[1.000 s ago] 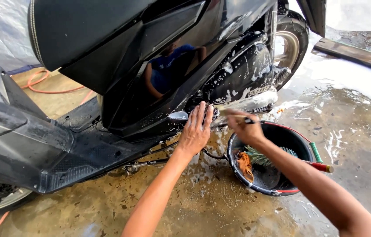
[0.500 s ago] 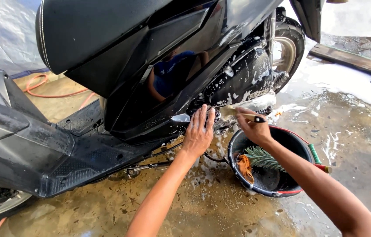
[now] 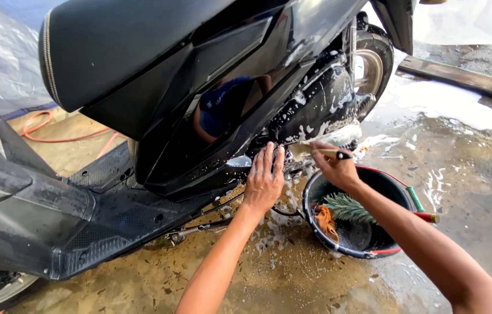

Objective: Washing the engine and side panels of a motorcycle using a brush and soapy water.

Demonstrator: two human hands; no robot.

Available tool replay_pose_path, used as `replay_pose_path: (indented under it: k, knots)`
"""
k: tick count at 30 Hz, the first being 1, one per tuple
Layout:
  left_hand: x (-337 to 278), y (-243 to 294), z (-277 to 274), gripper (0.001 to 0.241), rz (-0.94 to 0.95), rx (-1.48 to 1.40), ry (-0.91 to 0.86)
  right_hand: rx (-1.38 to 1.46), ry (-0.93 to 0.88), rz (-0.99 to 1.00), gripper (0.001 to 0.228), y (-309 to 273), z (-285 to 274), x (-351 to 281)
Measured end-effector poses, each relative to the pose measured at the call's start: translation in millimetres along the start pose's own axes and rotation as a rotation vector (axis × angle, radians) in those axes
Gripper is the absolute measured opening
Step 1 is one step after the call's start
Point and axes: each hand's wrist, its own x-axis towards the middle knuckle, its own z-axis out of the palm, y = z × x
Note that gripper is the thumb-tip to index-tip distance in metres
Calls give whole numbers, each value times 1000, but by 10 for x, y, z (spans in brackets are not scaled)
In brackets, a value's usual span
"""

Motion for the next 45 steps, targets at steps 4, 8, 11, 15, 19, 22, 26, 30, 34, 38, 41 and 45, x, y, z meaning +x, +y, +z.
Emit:
replay_pose_path:
  k: [4,8,11,15,19,22,26,30,34,38,41,45]
  knots:
    - [-30,2,46,69,2,7,21,-72,10,-79,25,-218,177,-36]
    - [-60,-27,165,72,-21,-88,-12,-54,-55,-120,26,-111,241,-46]
    - [-57,-48,140,73,-11,-47,-12,-50,35,-82,24,-15,137,7]
    - [-57,-33,113,79,-2,-18,-45,-153,213,-117,18,595,108,23]
    - [-71,-33,147,82,18,35,-84,-78,104,-59,22,278,551,-305]
    - [-37,-14,6,80,28,41,-115,125,65,128,28,53,434,-296]
    - [19,14,-27,69,131,178,-1,-141,433,28,20,87,49,-150]
    - [11,-59,52,67,163,258,23,-57,287,-101,18,34,348,-312]
    - [-89,-79,86,85,121,304,-9,1028,28,550,24,258,274,-202]
    - [-215,-21,249,97,42,248,-28,-111,457,-107,17,403,37,-110]
    - [-237,21,313,90,45,318,41,-96,375,-218,19,272,155,-226]
    - [-303,92,358,74,66,303,137,-49,-146,-45,18,11,115,-421]
